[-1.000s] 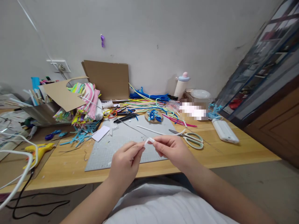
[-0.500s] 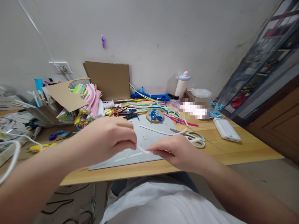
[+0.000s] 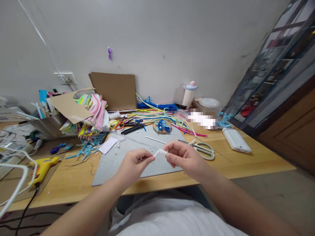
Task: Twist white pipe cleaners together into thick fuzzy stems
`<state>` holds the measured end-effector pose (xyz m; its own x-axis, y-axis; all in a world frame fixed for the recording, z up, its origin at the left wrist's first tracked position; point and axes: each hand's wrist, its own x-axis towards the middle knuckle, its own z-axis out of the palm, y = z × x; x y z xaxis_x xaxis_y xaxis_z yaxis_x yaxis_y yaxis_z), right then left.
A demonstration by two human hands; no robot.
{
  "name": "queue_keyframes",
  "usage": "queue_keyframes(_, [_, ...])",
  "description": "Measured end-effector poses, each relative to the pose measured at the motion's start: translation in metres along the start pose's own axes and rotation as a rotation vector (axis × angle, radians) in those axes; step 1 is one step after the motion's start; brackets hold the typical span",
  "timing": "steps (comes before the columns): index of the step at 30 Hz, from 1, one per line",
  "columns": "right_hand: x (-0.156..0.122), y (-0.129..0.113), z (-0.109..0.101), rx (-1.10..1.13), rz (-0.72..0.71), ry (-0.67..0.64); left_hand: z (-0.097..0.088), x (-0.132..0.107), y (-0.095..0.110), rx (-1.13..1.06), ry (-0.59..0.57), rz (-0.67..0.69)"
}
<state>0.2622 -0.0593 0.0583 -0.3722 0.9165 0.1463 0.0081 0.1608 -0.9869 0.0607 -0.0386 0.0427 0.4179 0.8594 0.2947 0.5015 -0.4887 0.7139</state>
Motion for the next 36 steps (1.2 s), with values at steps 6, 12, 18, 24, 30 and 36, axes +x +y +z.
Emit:
queue_keyframes(6, [0.012, 0.025, -0.016, -0.737, -0.116, 0.302, 0.016, -0.011, -0.002, 0.174, -0.08, 0.101])
queue_keyframes(12, [0.018, 0.036, -0.026, -1.163, -0.07, 0.235, -0.015, 0.016, 0.002, 0.454, -0.11, 0.226])
queue_keyframes(18, [0.016, 0.029, -0.047, -1.07, -0.075, -0.069, -0.062, 0.051, -0.002, 0.448, -0.205, 0.358])
queue_keyframes(24, [0.014, 0.027, -0.054, -0.349, 0.03, -0.389, -0.06, 0.055, -0.031, 0.169, -0.095, 0.132])
queue_keyframes(30, [0.011, 0.033, -0.034, 0.112, 0.106, -0.327, -0.008, 0.042, -0.052, 0.115, -0.061, -0.044])
queue_keyframes(36, [0.017, 0.037, -0.027, 0.162, 0.052, -0.017, 0.027, 0.023, -0.049, 0.128, -0.142, -0.049])
